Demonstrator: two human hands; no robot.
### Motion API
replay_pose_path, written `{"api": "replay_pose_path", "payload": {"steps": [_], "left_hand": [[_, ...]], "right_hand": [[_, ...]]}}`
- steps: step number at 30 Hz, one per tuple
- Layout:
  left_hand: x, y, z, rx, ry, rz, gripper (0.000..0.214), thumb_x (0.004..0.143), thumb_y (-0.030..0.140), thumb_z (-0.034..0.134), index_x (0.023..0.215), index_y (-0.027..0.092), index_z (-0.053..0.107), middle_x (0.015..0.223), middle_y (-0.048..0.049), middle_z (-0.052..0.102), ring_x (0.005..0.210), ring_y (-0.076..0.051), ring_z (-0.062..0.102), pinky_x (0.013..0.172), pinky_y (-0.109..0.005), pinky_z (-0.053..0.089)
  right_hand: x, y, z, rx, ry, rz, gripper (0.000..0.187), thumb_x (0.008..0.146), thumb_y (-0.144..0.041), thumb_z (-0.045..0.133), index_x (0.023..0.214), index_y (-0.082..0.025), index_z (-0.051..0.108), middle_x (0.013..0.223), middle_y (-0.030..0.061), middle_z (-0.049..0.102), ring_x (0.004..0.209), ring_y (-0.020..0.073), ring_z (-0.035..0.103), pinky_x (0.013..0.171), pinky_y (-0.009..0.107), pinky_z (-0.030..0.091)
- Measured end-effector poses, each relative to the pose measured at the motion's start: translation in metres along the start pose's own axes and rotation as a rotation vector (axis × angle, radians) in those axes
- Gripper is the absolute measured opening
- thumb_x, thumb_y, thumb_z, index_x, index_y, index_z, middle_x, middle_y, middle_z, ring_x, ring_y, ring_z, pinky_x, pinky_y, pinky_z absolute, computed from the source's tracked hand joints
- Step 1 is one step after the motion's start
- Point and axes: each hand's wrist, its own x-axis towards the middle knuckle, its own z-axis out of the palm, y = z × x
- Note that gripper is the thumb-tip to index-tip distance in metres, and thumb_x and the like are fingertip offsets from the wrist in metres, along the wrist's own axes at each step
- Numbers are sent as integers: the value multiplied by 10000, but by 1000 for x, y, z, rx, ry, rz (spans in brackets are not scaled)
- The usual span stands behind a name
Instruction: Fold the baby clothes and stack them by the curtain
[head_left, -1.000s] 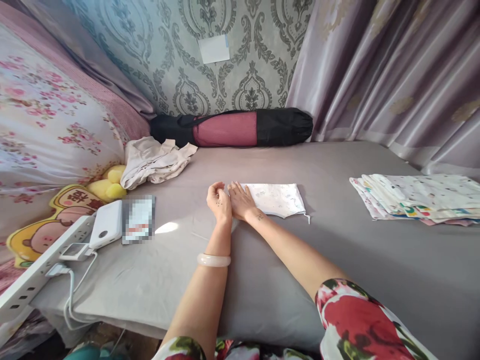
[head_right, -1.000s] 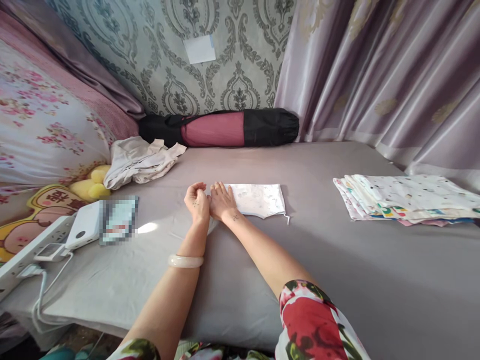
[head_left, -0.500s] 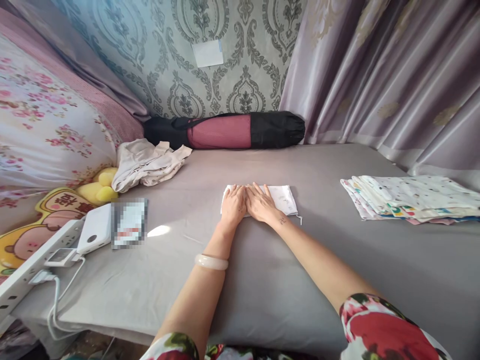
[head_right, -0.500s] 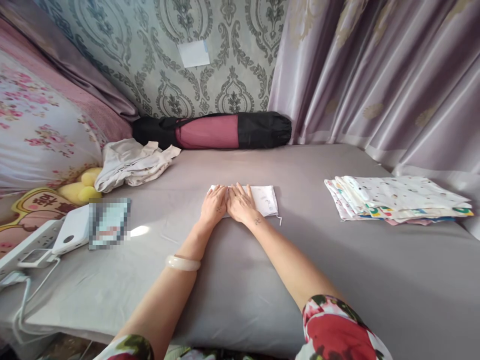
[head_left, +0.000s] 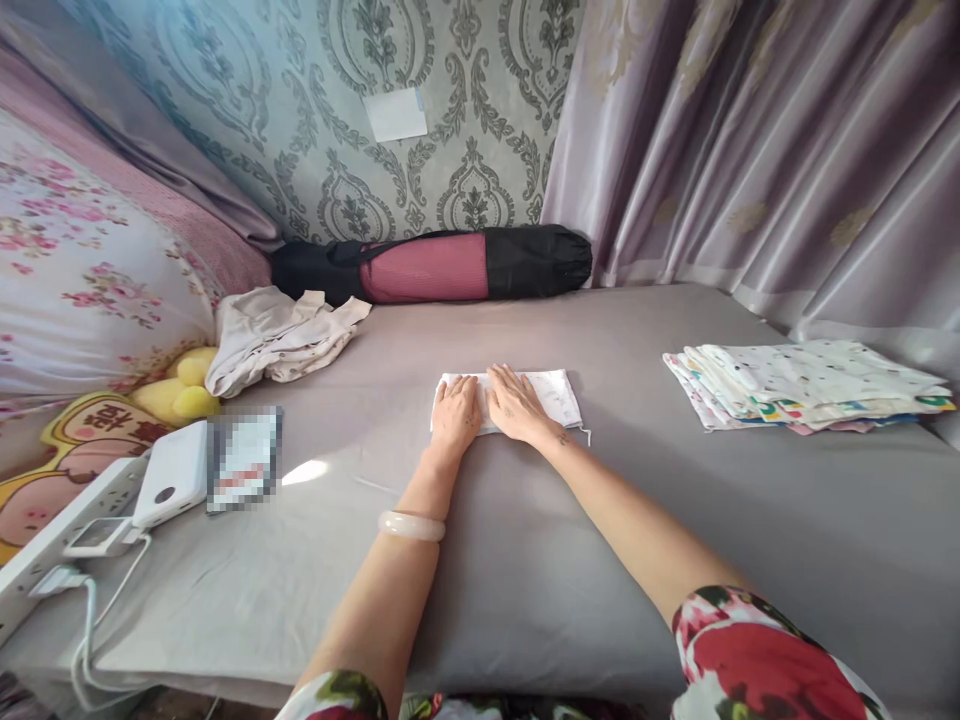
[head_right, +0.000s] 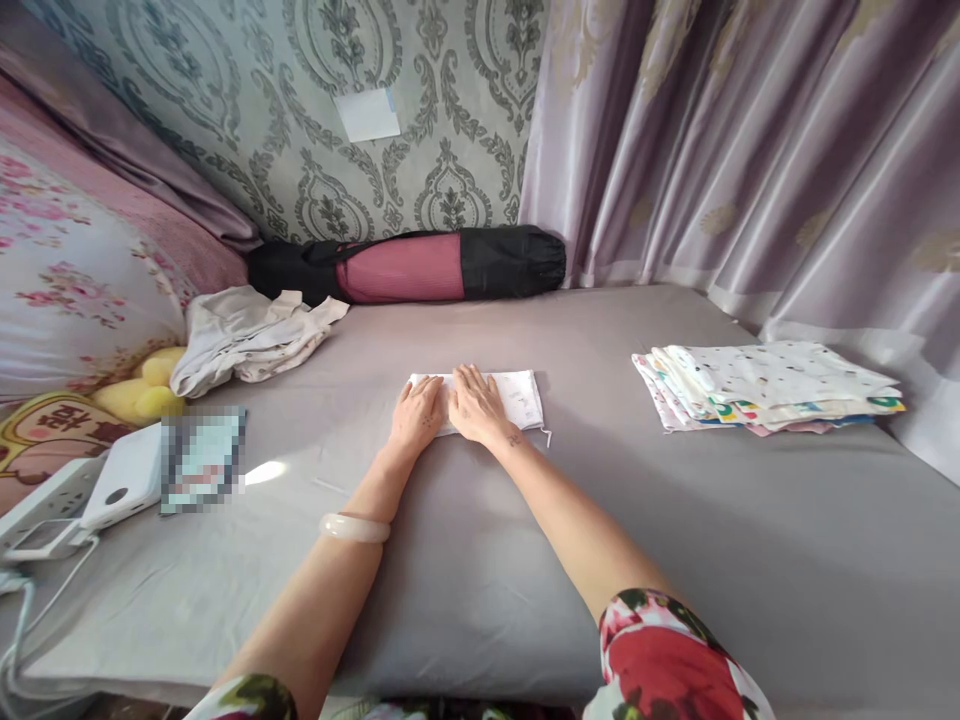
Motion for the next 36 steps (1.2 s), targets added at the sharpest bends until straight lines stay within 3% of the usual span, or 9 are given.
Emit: {"api": "replay_pose_path", "payload": {"steps": [5,13,23,28,36], "left_hand": [[2,9,2,-12,123,31,387,968,231,324,1270,175,559,1333,-131,598,1354,-254,438,1163,-464,234],[1,14,12,16,-105,59,443,978,348,360,1345,145,505,1447,-164,479,1387,-301,380,1145,-508,257],[0,19,5,121,-115,41,472,1003,351,300,1384,127,467,1458,-151,471,1400,-265,365,1159,-459,262],[-1,23,1,200,-42,52,514,1014,370,239,1414,121,443,1483,-128,443,1419,-247,330,1182,-449,219],[-4,22,4,282,-215,50,572,1007,429,237,1465,114,370,1522,-161,371,1430,-293,298,1166,-496,230]], "right_hand": [[-9,15,-9,-61,72,106,559,988,-297,219,1480,-59,334,1564,129,293,1464,245,186,1183,464,101],[-18,25,6,-124,69,88,566,995,-326,209,1464,-52,369,1540,145,341,1439,251,256,1176,441,134],[-20,22,1,-99,65,103,561,1001,-329,219,1469,-57,362,1542,146,338,1441,261,254,1173,455,135],[-22,25,-6,-171,164,166,550,999,-309,235,1462,-48,374,1547,165,317,1451,274,216,1174,491,71],[-24,35,0,-184,88,261,566,1000,-362,234,1458,-69,392,1539,162,338,1437,288,247,1158,501,137]]}}
